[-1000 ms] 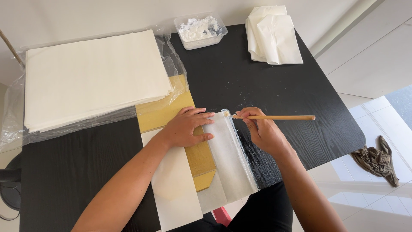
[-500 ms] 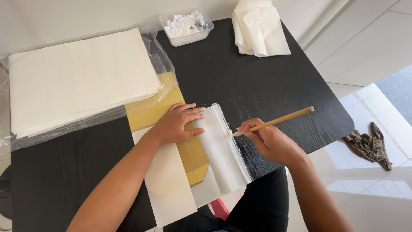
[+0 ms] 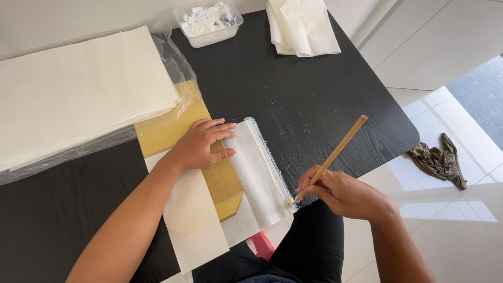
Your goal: Manually assembling paper bags by folding paper sheets around a guide and applying glue with a brush.
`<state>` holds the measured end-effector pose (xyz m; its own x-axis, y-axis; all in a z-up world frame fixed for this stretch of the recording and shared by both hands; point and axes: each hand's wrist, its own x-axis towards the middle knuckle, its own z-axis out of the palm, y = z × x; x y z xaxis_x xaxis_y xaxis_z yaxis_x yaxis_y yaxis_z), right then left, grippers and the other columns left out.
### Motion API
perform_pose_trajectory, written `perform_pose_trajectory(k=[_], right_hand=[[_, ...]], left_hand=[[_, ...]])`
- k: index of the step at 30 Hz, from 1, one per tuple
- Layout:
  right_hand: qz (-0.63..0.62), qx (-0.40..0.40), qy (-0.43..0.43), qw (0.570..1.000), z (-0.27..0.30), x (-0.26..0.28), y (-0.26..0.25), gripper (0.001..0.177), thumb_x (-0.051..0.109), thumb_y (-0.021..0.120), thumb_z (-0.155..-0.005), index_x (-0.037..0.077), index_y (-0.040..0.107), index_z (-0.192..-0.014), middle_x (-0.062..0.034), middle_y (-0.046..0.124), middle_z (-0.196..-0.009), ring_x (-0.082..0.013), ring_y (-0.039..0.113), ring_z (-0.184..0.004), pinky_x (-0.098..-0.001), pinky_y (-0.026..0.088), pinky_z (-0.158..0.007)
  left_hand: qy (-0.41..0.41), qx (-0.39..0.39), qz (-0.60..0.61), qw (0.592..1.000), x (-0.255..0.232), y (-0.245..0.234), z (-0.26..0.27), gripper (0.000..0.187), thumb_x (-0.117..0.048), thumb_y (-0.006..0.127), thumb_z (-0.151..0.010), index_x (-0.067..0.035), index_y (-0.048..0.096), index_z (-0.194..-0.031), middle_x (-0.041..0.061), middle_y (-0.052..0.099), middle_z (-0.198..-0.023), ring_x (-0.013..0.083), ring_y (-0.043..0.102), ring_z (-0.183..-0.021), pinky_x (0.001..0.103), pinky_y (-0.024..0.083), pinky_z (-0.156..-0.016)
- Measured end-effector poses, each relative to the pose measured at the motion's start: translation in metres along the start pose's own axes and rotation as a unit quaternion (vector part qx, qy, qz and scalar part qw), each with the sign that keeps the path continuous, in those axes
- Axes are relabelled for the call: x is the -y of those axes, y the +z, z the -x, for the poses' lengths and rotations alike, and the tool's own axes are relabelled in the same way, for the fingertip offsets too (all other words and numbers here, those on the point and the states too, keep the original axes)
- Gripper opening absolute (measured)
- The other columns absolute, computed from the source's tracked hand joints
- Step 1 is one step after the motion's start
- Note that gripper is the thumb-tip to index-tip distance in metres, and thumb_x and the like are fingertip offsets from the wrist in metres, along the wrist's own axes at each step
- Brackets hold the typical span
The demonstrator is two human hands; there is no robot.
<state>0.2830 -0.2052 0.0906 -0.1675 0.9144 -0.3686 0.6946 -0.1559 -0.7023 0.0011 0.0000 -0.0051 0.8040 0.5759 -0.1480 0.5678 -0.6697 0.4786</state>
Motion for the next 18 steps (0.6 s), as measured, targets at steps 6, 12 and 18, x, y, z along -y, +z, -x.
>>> perform_pose_trajectory(k=[6,12,18], right_hand=[[-0.001,0.063,-0.005,0.998,0.014,-0.007,-0.006,0.012,0.020,0.060,-0.098,0.011,0.067,-0.104,-0.0117,0.080,-0.084,-0.0269,0.081,-0.082,-0.0421,0.066,-0.080],[-0.037,0.035,-0.023,0.998,0.016,-0.005,-0.013,0.014,0.019,0.063,-0.096,0.008,0.067,-0.104,-0.0135,0.081,-0.081,-0.0266,0.082,-0.080,-0.0454,0.067,-0.081],[-0.013,0.025,-0.050,0.998,-0.011,-0.002,-0.008,0.010,0.016,0.063,-0.097,0.008,0.066,-0.102,-0.0136,0.081,-0.081,-0.0285,0.082,-0.080,-0.0444,0.066,-0.078]], left_hand=[[-0.001,0.004,0.003,1.000,0.001,0.001,0.000,0.066,-0.072,0.043,-0.095,-0.027,0.061,-0.139,-0.006,0.048,-0.158,0.0171,0.034,-0.152,0.044,0.013,-0.129],[-0.001,0.007,0.000,1.000,0.001,0.000,-0.001,0.066,-0.072,0.043,-0.096,-0.026,0.061,-0.139,-0.005,0.048,-0.158,0.0174,0.033,-0.152,0.045,0.013,-0.129],[-0.002,0.012,0.001,1.000,0.002,0.000,0.000,0.066,-0.072,0.043,-0.095,-0.027,0.060,-0.140,-0.005,0.047,-0.159,0.0174,0.033,-0.152,0.045,0.012,-0.129]])
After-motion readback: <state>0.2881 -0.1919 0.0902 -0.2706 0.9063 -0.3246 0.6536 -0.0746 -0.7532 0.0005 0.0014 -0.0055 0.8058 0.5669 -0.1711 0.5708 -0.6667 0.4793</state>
